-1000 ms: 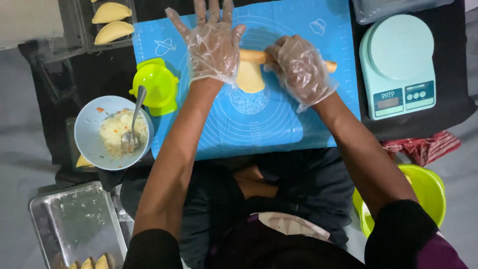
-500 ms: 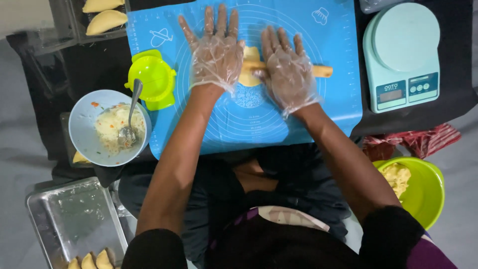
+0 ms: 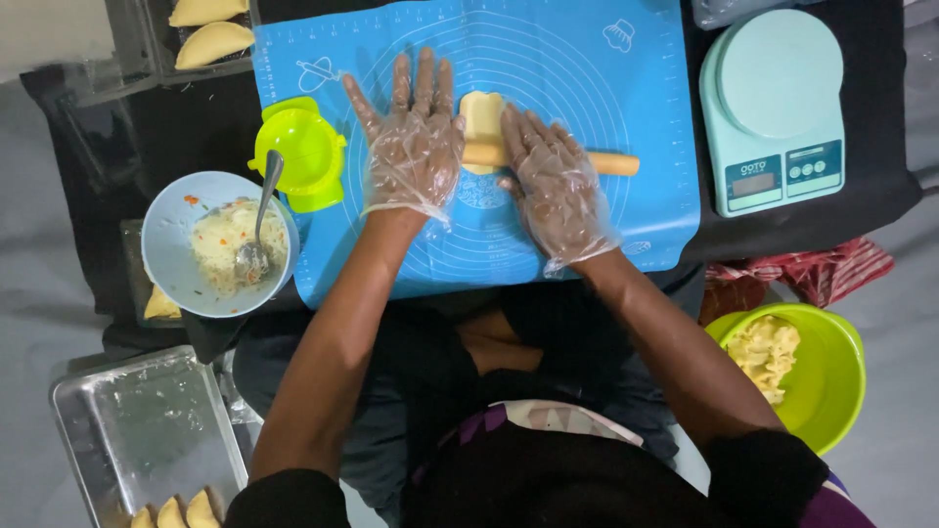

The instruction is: Flattening small dough balls into circles using a rolling pin on a silicone mat for food preparation.

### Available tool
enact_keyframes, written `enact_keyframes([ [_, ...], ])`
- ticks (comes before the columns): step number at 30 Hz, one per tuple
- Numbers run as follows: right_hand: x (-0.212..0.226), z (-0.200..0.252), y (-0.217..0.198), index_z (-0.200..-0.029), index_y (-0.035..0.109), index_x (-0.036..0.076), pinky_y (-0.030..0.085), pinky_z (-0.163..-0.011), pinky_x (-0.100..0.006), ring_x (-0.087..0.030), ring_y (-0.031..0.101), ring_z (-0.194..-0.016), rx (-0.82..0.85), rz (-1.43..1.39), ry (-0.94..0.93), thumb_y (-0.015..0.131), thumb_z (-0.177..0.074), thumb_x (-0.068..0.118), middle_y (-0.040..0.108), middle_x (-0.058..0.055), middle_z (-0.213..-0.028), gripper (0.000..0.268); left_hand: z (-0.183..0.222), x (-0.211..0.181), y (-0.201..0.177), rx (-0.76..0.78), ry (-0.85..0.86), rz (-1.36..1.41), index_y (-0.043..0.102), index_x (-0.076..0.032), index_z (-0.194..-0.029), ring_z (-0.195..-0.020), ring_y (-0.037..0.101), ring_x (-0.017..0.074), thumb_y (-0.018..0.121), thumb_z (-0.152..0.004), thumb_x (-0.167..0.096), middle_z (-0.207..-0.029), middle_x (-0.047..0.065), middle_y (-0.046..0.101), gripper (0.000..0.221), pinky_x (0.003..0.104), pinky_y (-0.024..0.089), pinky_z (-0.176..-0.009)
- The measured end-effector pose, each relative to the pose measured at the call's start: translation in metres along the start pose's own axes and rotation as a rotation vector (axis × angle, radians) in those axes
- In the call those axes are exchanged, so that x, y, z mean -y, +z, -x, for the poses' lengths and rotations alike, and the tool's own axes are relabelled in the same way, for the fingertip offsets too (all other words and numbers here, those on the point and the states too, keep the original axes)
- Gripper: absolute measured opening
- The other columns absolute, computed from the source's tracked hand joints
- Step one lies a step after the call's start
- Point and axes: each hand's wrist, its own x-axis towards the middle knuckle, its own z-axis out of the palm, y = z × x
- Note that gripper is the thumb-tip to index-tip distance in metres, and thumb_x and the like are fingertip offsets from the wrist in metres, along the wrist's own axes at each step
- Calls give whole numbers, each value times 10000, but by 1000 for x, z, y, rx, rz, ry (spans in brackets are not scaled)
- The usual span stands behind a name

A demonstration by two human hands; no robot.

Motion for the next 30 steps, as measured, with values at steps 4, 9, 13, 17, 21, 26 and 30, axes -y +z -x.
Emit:
enact_keyframes([
  [4,6,4,-2,-1535,432,-8,421,-1202,-529,-379,587,-1388,-35,-13,2,658,-1027,192,555,-208,-1530,591,8,-4,-6,-4,6,-33,405,43,-1609,-1540,219,431,514,-1121,-291,-1674,208,175,602,858,2,-1072],
  [9,10,10,-6,-1506,484,-12,418,-1186,-493,-343,592,-1361,0,32,-4,657,-1026,135,596,-200,-1480,531,16,-8,-14,18,-6,-9,429,59,-1560,-1515,264,452,474,-1087,-289,-1655,208,298,589,833,2,-1085],
  [13,13,12,-8,-1519,467,-8,408,-1185,-487,-354,568,-1372,84,54,15,626,-1019,133,557,-195,-1514,542,22,-9,-8,35,-17,-55,442,44,-1576,-1537,201,436,464,-1090,-315,-1683,194,213,604,819,10,-1107],
  [17,15,20,-1,-1540,465,34,346,-1230,-498,-342,468,-1465,135,-11,48,622,-995,94,471,-151,-1595,570,32,-12,-13,29,-15,-63,465,61,-1559,-1517,264,466,486,-1095,-310,-1675,195,264,595,807,17,-1116],
  [21,16,28,0,-1545,447,32,332,-1235,-530,-367,438,-1479,148,-27,38,547,-1040,166,453,-175,-1600,532,37,-17,-29,147,-50,-34,372,50,-1571,-1538,167,413,429,-1065,-315,-1680,172,230,627,790,5,-1127],
  [26,9,44,5,-1449,606,171,488,-1040,-439,-287,647,-1148,50,167,27,716,-947,242,690,-66,-1218,519,53,-31,-54,307,-59,-179,304,-30,-1605,-1554,182,353,327,-1088,-392,-1699,140,202,632,778,44,-1143],
  [30,4,20,-12,-1125,513,252,415,-717,-355,-161,522,-749,120,37,264,660,-1007,371,565,49,-831,224,53,-32,-70,360,-9,-338,332,-100,-1615,-1550,224,332,275,-1129,-428,-1697,130,250,589,775,98,-1152],
])
